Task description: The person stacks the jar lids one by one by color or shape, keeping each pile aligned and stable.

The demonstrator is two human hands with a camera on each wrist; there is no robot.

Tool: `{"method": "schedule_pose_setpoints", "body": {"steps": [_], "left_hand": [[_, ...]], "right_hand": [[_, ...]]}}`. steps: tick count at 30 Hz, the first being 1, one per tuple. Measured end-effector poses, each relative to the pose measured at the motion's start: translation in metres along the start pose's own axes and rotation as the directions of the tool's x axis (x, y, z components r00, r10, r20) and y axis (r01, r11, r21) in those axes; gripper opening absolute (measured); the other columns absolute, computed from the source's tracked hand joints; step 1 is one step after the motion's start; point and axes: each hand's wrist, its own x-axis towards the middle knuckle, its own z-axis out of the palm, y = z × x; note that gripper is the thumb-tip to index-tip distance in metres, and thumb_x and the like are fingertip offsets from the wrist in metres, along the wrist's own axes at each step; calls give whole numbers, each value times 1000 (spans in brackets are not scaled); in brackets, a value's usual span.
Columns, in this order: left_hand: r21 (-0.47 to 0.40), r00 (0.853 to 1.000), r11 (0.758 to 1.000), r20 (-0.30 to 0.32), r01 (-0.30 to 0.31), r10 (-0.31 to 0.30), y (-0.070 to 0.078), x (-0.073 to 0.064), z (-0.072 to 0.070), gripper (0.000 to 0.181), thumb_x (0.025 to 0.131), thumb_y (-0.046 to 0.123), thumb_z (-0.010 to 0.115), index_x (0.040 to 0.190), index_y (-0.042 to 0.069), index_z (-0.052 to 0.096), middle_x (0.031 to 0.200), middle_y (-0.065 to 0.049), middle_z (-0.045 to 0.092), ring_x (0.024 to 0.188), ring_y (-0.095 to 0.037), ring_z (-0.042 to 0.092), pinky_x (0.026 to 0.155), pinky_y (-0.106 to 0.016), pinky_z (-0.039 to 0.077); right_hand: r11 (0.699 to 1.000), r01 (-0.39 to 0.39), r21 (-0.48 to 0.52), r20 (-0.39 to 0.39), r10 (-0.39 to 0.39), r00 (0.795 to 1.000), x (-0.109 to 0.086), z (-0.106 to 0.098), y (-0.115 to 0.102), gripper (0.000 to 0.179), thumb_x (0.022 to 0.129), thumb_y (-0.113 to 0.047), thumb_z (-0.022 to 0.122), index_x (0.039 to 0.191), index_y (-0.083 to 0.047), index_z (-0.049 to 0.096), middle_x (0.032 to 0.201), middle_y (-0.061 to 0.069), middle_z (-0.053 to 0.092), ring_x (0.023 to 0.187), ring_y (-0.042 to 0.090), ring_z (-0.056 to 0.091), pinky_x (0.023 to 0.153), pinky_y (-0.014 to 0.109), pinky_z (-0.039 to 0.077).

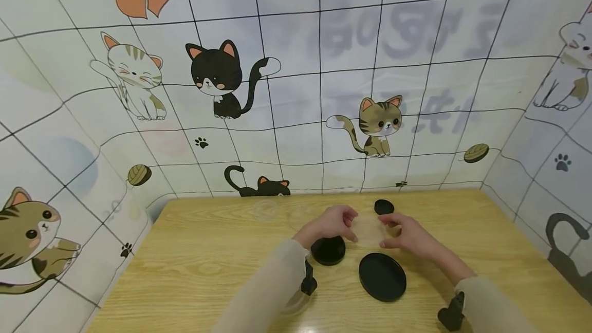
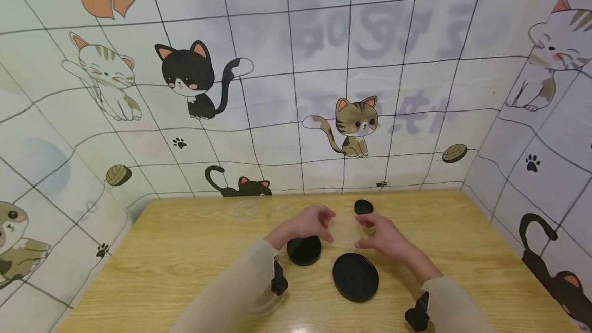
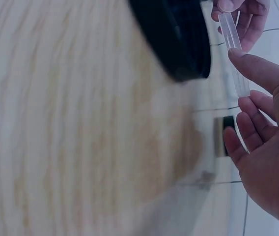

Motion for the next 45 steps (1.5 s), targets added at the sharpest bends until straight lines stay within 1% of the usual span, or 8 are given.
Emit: {"method": "schedule_pose_setpoints", "body": {"steps": [4, 8, 12, 19, 25, 30, 36, 45], "left_hand": [[-67, 1000, 998, -14, -21, 20, 3, -10, -9, 64, 79, 8, 88, 136, 0, 60, 116, -6, 64, 94, -8, 59, 82, -23, 51], [-106, 997, 992, -51, -62, 57, 5, -25, -19, 63, 79, 7, 88, 136, 1, 61, 120, -8, 64, 94, -8, 61, 81, -24, 52], [-178, 996, 981, -70, -74, 62, 3, -51, -28, 63, 80, 4, 86, 137, 2, 60, 129, -17, 61, 95, -9, 62, 79, -25, 54], [-340, 994, 936, -89, -87, 60, -9, -98, -41, 66, 79, -8, 83, 139, -7, 54, 130, -25, 56, 94, -18, 63, 78, -30, 57], [-332, 990, 937, -120, -108, 71, -23, -133, -51, 65, 77, -6, 84, 136, -7, 56, 122, -22, 57, 99, -23, 62, 83, -28, 56], [-330, 988, 939, -149, -98, 50, -31, -159, -54, 65, 77, -5, 85, 135, -8, 56, 120, -21, 56, 101, -24, 61, 84, -28, 55], [-329, 984, 943, -178, -54, -6, -41, -183, -51, 66, 76, -5, 86, 134, -10, 56, 118, -24, 55, 99, -25, 61, 81, -26, 55], [-261, 978, 965, -205, -21, -34, -49, -214, -53, 66, 76, -1, 88, 134, -7, 58, 116, -20, 56, 95, -24, 58, 78, -25, 54]], "right_hand": [[1000, 7, 30, 2, -7, 1000, 0, -4, -13, 69, 84, -14, 86, 139, 11, 54, 126, 23, 59, 108, 34, 55, 90, 44, 52], [998, 39, 44, -4, -39, 999, 1, -3, -28, 69, 83, -16, 87, 139, 9, 55, 118, 19, 59, 95, 27, 56, 78, 31, 52], [995, 77, 62, -10, -77, 997, 1, 4, -48, 65, 81, -14, 89, 134, 8, 58, 115, 19, 59, 88, 23, 55, 75, 29, 51], [988, 126, 89, 10, -127, 992, 4, 30, -76, 59, 80, -11, 89, 130, 6, 62, 112, 18, 59, 88, 21, 58, 77, 28, 52], [972, 156, 173, 29, -164, 986, 6, 59, -94, 63, 79, -14, 91, 130, 6, 61, 109, 14, 58, 88, 22, 59, 78, 32, 54], [963, 131, 236, 54, -147, 988, 8, 81, -105, 63, 77, -12, 92, 130, 6, 61, 108, 15, 59, 88, 22, 58, 78, 33, 53], [957, 107, 270, 115, -142, 983, 10, 103, -109, 63, 78, -6, 91, 131, 8, 60, 108, 17, 57, 87, 19, 59, 76, 27, 52], [948, 189, 257, 158, -234, 959, 13, 124, -118, 63, 79, -8, 90, 130, 12, 61, 107, 16, 58, 86, 14, 57, 74, 26, 52]]}}
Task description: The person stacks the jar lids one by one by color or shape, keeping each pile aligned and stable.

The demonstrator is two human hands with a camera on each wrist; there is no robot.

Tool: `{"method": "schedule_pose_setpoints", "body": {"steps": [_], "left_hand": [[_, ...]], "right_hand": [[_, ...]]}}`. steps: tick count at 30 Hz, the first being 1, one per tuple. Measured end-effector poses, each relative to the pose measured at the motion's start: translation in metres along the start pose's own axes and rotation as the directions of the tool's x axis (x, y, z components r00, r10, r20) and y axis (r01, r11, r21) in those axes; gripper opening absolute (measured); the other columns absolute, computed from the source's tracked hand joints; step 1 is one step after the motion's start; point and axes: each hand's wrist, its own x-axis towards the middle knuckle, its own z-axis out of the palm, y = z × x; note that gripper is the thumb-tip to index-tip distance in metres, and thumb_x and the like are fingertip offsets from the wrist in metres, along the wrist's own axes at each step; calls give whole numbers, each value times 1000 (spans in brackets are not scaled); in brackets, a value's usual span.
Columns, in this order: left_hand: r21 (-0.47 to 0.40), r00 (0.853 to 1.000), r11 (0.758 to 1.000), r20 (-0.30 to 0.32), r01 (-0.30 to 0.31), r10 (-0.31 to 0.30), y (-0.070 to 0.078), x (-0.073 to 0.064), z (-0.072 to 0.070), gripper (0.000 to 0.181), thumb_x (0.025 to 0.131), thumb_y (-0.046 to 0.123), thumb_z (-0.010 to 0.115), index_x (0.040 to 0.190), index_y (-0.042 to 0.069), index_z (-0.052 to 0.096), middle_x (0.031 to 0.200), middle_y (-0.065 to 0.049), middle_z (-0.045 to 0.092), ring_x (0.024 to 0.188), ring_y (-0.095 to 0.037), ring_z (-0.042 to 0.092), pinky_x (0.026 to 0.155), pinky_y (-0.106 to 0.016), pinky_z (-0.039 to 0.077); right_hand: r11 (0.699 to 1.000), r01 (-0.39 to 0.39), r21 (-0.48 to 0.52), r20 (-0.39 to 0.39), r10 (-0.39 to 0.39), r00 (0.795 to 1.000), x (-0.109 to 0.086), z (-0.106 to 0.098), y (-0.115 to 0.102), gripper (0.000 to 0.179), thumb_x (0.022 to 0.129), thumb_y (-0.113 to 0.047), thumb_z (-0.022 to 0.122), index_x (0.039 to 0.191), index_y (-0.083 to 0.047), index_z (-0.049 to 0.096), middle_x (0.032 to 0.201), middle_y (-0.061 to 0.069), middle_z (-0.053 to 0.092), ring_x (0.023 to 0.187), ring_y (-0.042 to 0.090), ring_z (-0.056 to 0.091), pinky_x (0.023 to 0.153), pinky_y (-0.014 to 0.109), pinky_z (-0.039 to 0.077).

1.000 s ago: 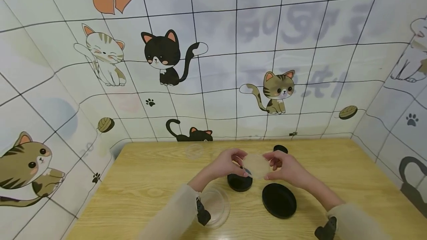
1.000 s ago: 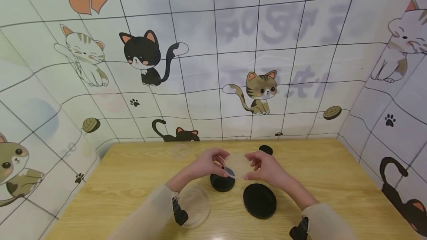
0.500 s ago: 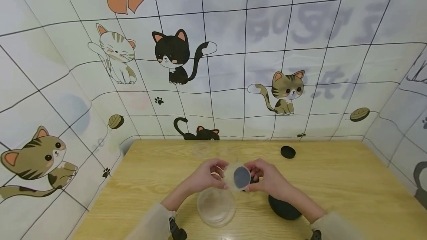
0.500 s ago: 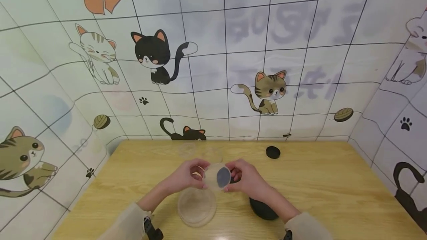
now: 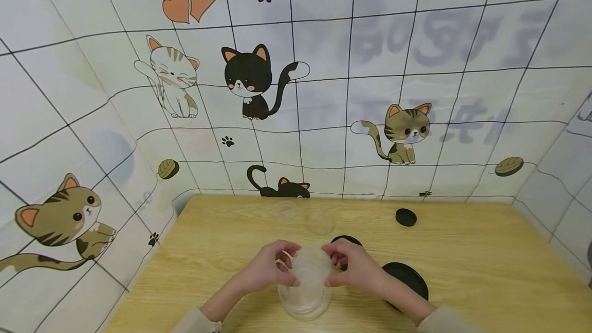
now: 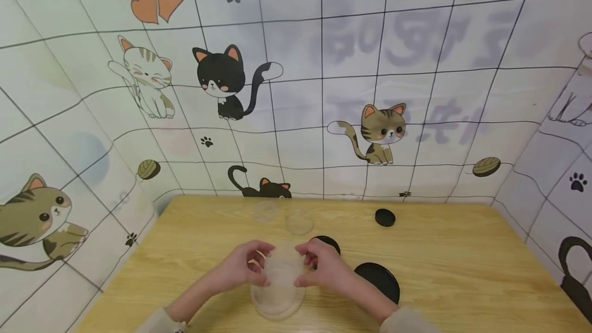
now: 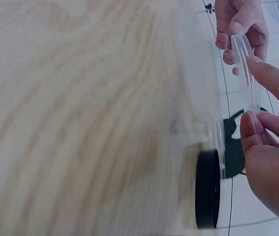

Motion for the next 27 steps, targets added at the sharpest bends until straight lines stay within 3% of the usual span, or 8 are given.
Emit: {"method": "schedule_pose_setpoints", "body": {"steps": [8, 15, 27], "left_hand": [[73, 1000, 997, -19, 15, -13, -10, -19, -2, 64, 74, -2, 89, 131, -6, 60, 113, -11, 56, 92, -21, 58, 74, -24, 53], [97, 999, 995, -24, 29, -27, -17, -25, -2, 64, 70, -6, 89, 128, -6, 61, 108, -9, 56, 87, -19, 60, 72, -23, 54], [91, 999, 996, -38, 23, -20, -20, -30, 0, 66, 66, -8, 89, 126, -8, 61, 103, -9, 54, 80, -14, 59, 68, -21, 52]], "right_hand": [[998, 43, -44, 37, -41, 998, 3, 18, 3, 58, 77, -13, 92, 126, 7, 66, 103, 6, 59, 84, 12, 59, 73, 26, 54], [1000, -14, -5, 65, 14, 998, 7, 29, 3, 53, 76, -6, 91, 121, 7, 68, 98, 4, 59, 80, 12, 57, 68, 23, 51], [985, 7, -172, 81, 7, 997, 10, 36, -1, 49, 71, -8, 94, 113, 3, 70, 89, -2, 56, 75, 5, 53, 66, 22, 49]]}}
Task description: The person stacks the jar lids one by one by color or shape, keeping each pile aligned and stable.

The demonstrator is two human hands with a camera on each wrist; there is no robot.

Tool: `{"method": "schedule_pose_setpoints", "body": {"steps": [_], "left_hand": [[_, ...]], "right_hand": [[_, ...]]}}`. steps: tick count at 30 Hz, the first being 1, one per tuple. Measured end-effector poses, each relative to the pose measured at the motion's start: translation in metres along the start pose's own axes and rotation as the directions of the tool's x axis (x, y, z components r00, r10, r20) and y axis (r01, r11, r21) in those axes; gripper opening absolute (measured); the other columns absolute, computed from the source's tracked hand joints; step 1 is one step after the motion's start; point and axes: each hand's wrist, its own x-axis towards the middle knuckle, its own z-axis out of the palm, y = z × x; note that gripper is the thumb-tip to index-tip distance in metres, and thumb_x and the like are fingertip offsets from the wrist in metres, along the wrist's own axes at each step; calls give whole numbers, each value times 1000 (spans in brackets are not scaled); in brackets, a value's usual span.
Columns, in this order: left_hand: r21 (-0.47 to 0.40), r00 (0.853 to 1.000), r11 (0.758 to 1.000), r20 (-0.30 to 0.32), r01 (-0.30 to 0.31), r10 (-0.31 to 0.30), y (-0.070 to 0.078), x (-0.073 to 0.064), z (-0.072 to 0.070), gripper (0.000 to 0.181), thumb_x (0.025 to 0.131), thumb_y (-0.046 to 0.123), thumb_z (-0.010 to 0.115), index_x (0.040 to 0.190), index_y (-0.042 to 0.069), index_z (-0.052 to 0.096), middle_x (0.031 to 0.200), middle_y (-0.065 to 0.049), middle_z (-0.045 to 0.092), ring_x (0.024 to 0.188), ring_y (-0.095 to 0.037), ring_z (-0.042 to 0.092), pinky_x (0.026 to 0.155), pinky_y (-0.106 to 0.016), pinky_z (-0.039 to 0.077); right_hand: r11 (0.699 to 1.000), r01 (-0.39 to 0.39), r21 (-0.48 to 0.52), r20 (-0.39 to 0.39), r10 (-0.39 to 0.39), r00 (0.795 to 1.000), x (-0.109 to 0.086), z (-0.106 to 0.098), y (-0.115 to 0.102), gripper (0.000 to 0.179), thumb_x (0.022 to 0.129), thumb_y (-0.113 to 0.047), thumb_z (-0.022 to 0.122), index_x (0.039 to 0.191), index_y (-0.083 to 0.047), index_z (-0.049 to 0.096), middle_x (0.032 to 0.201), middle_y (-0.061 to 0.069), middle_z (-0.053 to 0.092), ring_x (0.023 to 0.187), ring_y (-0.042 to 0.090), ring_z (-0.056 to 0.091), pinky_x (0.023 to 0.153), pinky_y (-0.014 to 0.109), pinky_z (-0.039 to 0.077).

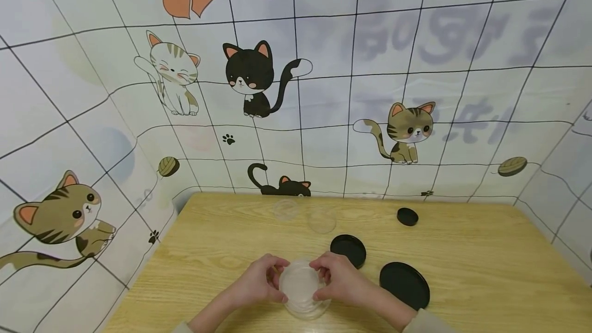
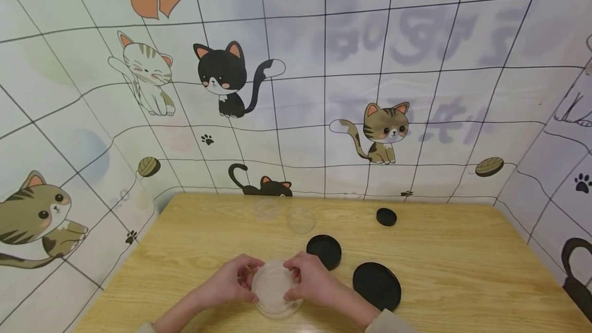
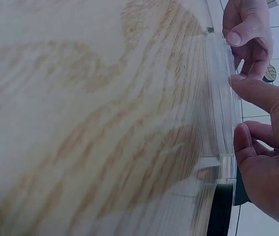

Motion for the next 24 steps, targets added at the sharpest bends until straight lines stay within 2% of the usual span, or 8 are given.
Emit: {"method": "schedule_pose_setpoints", "body": {"steps": [8, 14, 19, 24], "left_hand": [[-10, 1000, 1000, 13, 7, -7, -1, 1, -1, 65, 68, -7, 88, 127, -9, 61, 105, -11, 53, 82, -15, 59, 69, -21, 52], [-51, 999, 998, 10, 35, -35, -3, -1, -3, 64, 71, -6, 87, 129, -7, 60, 109, -11, 55, 84, -18, 58, 70, -21, 52], [-79, 1000, 997, 15, 16, -15, -3, 0, -10, 64, 74, -6, 86, 131, -7, 58, 111, -12, 52, 83, -18, 58, 69, -22, 51], [-72, 1000, 997, 16, 1, 0, 3, 10, -20, 63, 79, -3, 85, 134, -6, 56, 114, -17, 49, 82, -18, 55, 69, -24, 50]], "right_hand": [[1000, 2, -13, 18, -2, 1000, 0, 0, 0, 50, 72, -9, 93, 114, 4, 69, 90, -2, 56, 76, 5, 52, 67, 22, 49], [1000, 15, 22, -10, -15, 1000, -3, -6, 0, 53, 73, -9, 93, 119, 5, 68, 95, 1, 59, 78, 8, 57, 68, 23, 52], [999, 52, -11, -50, -52, 997, -7, -21, 0, 58, 76, -9, 92, 125, 5, 65, 105, 8, 62, 83, 11, 58, 72, 27, 54], [999, 35, -28, -69, -36, 997, -5, -42, 0, 59, 79, -8, 90, 130, 4, 63, 111, 13, 62, 86, 18, 59, 74, 28, 54]]}}
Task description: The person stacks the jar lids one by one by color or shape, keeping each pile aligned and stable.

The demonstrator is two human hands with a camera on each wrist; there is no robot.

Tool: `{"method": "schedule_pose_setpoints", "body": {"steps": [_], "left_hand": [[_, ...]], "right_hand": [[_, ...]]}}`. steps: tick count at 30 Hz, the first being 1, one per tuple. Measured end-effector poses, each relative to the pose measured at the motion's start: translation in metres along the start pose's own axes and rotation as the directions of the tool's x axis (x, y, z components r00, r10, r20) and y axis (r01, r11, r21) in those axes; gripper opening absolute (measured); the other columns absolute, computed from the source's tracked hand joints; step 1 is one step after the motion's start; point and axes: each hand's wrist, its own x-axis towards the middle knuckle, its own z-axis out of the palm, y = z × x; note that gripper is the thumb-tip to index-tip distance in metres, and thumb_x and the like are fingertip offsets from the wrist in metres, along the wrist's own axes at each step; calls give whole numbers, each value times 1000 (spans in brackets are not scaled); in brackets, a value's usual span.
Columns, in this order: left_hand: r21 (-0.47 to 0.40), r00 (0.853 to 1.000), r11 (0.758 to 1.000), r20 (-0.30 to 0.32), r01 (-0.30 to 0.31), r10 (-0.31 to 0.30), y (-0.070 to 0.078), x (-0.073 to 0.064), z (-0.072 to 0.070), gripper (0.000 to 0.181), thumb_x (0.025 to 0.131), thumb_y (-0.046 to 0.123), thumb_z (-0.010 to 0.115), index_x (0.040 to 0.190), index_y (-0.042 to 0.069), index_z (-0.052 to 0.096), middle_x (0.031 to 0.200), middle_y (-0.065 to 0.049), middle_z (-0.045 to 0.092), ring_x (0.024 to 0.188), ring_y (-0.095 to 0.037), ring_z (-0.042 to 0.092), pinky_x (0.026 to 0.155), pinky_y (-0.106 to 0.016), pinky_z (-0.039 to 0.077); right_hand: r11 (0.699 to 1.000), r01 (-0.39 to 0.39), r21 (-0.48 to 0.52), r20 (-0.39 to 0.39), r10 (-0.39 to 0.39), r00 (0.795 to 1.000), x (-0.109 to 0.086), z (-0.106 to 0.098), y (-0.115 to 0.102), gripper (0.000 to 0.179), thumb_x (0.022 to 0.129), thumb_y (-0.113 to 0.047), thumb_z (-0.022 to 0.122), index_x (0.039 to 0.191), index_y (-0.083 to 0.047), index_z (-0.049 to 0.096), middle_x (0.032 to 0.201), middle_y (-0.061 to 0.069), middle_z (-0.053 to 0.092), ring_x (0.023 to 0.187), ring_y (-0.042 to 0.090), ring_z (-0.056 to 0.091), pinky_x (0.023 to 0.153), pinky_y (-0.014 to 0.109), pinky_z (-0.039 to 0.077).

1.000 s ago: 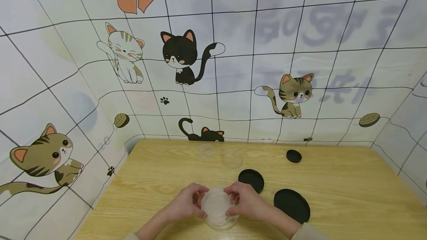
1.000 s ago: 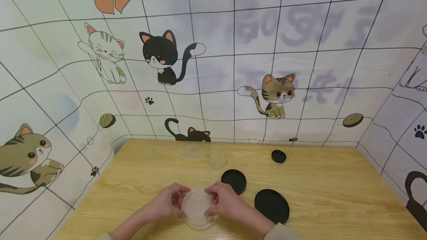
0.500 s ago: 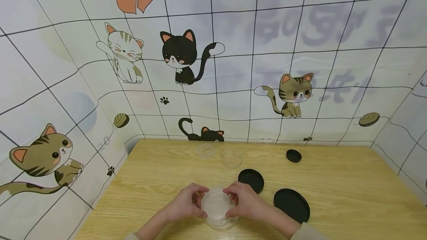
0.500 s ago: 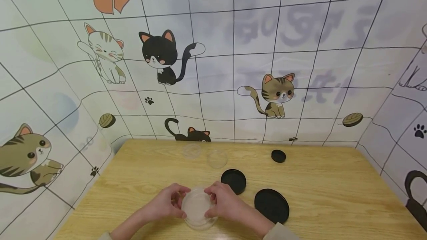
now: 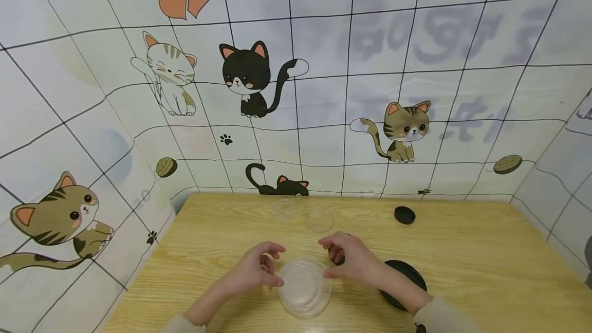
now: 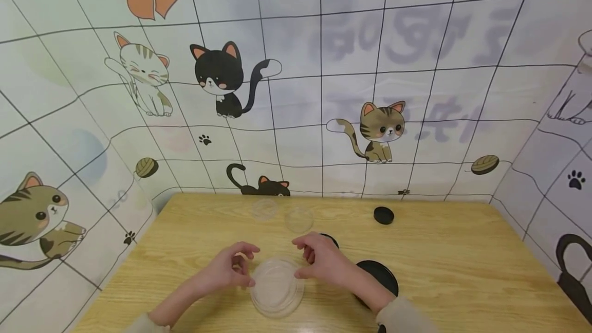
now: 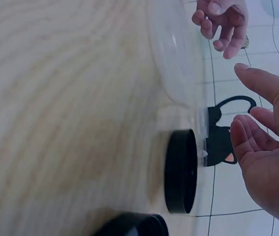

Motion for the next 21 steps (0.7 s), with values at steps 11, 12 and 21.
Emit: {"method": "schedule_pose_setpoints", "body": {"steps": [11, 12, 21], "left_hand": [[34, 998, 998, -32, -56, 57, 23, 36, -12, 61, 82, 2, 85, 135, -4, 57, 116, -21, 49, 85, -19, 58, 68, -27, 52], [32, 998, 998, -38, -54, 55, 24, 40, -12, 60, 81, 2, 85, 135, -3, 58, 116, -21, 49, 85, -20, 58, 67, -27, 52], [16, 995, 1000, -99, -24, 25, 26, 72, -5, 59, 81, 2, 86, 135, 2, 61, 121, -25, 52, 87, -19, 61, 70, -29, 53]], "right_hand": [[999, -37, -1, -64, 37, 997, 20, -33, 10, 57, 85, -13, 85, 135, 1, 62, 117, 12, 63, 97, 37, 62, 79, 31, 54], [999, -35, -12, -71, 34, 997, 21, -34, 11, 57, 86, -13, 85, 135, 1, 62, 117, 12, 63, 98, 37, 62, 79, 31, 54], [998, -69, 8, -169, 70, 983, 33, -38, 25, 55, 85, -9, 84, 134, 5, 62, 113, 15, 63, 96, 39, 61, 77, 35, 54]]}}
